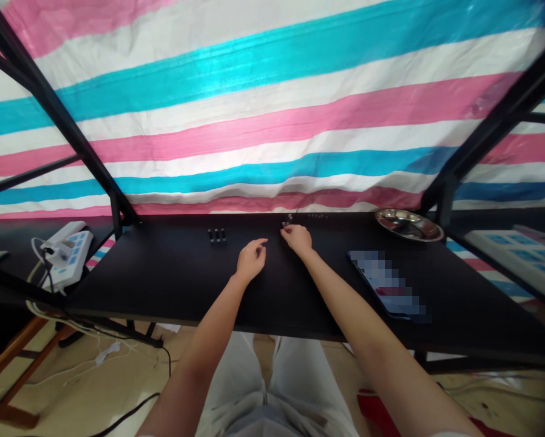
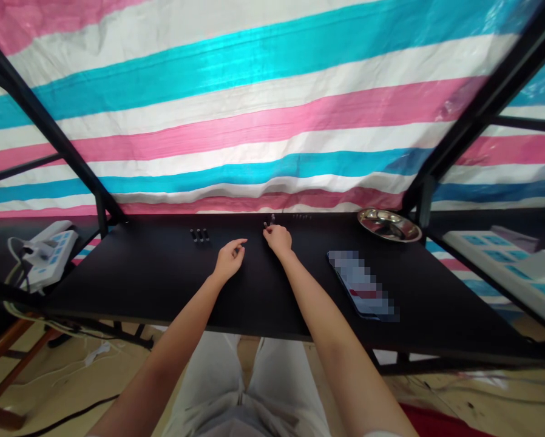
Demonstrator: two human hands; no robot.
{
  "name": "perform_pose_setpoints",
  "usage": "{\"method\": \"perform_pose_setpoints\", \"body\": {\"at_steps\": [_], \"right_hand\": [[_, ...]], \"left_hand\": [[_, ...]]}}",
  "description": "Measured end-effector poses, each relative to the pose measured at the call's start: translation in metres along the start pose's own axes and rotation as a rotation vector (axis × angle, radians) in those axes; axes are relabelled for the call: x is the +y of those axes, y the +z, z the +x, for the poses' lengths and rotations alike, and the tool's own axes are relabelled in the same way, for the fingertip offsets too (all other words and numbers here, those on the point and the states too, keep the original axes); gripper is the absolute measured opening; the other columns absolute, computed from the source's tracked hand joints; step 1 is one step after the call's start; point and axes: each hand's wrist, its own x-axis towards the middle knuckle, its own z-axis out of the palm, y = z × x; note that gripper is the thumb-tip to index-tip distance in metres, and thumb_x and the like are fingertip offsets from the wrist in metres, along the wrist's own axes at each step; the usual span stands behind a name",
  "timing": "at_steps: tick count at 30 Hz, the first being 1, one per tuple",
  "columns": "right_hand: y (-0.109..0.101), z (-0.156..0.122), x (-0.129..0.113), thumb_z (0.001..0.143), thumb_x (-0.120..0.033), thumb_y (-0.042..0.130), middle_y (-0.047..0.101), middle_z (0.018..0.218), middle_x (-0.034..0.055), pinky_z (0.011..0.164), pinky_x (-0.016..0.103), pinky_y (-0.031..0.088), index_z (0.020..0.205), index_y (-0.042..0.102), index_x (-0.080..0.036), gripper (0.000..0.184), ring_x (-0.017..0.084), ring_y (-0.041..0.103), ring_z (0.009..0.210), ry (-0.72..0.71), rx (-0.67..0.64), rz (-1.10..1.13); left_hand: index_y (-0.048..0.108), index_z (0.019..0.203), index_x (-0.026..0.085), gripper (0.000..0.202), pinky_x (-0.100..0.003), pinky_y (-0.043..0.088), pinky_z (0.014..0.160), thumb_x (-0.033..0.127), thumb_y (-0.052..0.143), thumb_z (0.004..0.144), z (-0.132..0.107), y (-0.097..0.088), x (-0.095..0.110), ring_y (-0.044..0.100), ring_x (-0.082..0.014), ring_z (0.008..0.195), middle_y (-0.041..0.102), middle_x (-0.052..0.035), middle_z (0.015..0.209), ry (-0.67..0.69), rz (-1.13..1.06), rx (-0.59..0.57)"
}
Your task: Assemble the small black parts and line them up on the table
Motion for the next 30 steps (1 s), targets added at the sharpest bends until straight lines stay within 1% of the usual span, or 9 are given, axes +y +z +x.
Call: {"method": "perform_pose_setpoints", "body": {"at_steps": [7,11,15,17,20,22,24,27,30], "right_hand": [[0.0,-0.003,0.009,0.076,-0.035,0.053,0.069,0.086,0.0094,0.069,0.028,0.044,0.09,0.071,-0.02,0.026,0.023,0.063,0.082,-0.008,-0.037,0.038],[0.0,0.002,0.021,0.073,-0.026,0.057,0.069,0.087,0.0091,0.072,0.027,0.045,0.088,0.07,-0.017,0.022,0.02,0.063,0.084,-0.001,-0.033,0.117],[0.002,0.008,0.029,0.072,-0.018,0.055,0.069,0.085,0.009,0.073,0.026,0.045,0.091,0.069,-0.014,0.023,0.018,0.063,0.08,0.025,-0.051,0.184],[0.002,0.007,0.029,0.073,-0.021,0.056,0.069,0.082,0.0093,0.072,0.026,0.045,0.089,0.069,-0.015,0.022,0.018,0.064,0.079,0.039,-0.047,0.184],[0.001,0.001,0.025,0.074,-0.031,0.057,0.069,0.081,0.0096,0.069,0.026,0.044,0.085,0.071,-0.017,0.022,0.021,0.064,0.08,0.051,0.008,0.149],[0.0,-0.002,0.022,0.075,-0.036,0.056,0.069,0.082,0.0092,0.067,0.027,0.044,0.084,0.071,-0.019,0.024,0.022,0.063,0.081,0.059,0.04,0.121],[-0.001,-0.004,0.02,0.076,-0.038,0.055,0.07,0.084,0.009,0.066,0.027,0.044,0.086,0.072,-0.021,0.026,0.023,0.063,0.081,0.068,0.05,0.099],[-0.002,-0.004,0.02,0.077,-0.039,0.053,0.069,0.086,0.01,0.066,0.029,0.044,0.09,0.071,-0.021,0.029,0.024,0.063,0.082,0.076,0.052,0.076],[-0.002,-0.001,0.02,0.078,-0.038,0.052,0.069,0.087,0.0117,0.066,0.029,0.044,0.092,0.071,-0.021,0.03,0.024,0.063,0.081,0.084,0.055,0.059]], "left_hand": [[0.061,0.105,0.02,0.031,-0.022,0.042,0.061,0.02,0.046,0.079,-0.002,0.0,0.001,0.04,-0.0075,0.05,0.059,-0.0029,0.08,0.002,0.002,0.002],[0.061,0.104,0.02,0.03,-0.024,0.043,0.064,0.018,0.046,0.078,0.002,0.004,0.001,0.046,-0.0092,0.055,0.06,-0.0032,0.08,-0.043,0.05,0.024],[0.058,0.107,0.017,0.031,-0.03,0.044,0.074,0.018,0.048,0.078,0.018,0.013,0.0,0.053,-0.0148,0.068,0.061,-0.0067,0.083,-0.101,0.16,0.01],[0.057,0.11,0.014,0.032,-0.034,0.044,0.078,0.02,0.049,0.079,0.031,0.02,-0.002,0.054,-0.0188,0.076,0.061,-0.0097,0.087,-0.122,0.214,-0.015],[0.053,0.114,0.011,0.037,-0.038,0.042,0.082,0.021,0.048,0.08,0.051,0.031,-0.004,0.054,-0.0238,0.087,0.059,-0.0131,0.09,-0.172,0.293,-0.051],[0.051,0.118,0.013,0.039,-0.04,0.041,0.084,0.019,0.047,0.08,0.064,0.037,-0.006,0.051,-0.0257,0.094,0.057,-0.0146,0.097,-0.188,0.367,-0.084],[0.049,0.121,0.017,0.042,-0.042,0.04,0.084,0.017,0.047,0.08,0.075,0.042,-0.009,0.048,-0.0277,0.1,0.054,-0.0153,0.106,-0.17,0.449,-0.144],[0.05,0.121,0.024,0.042,-0.046,0.038,0.085,0.017,0.047,0.079,0.089,0.046,-0.014,0.044,-0.0298,0.106,0.048,-0.0134,0.117,-0.107,0.546,-0.276],[0.054,0.115,0.026,0.036,-0.048,0.035,0.088,0.019,0.047,0.08,0.099,0.047,-0.018,0.041,-0.03,0.11,0.045,-0.0107,0.124,-0.028,0.599,-0.381]]}}
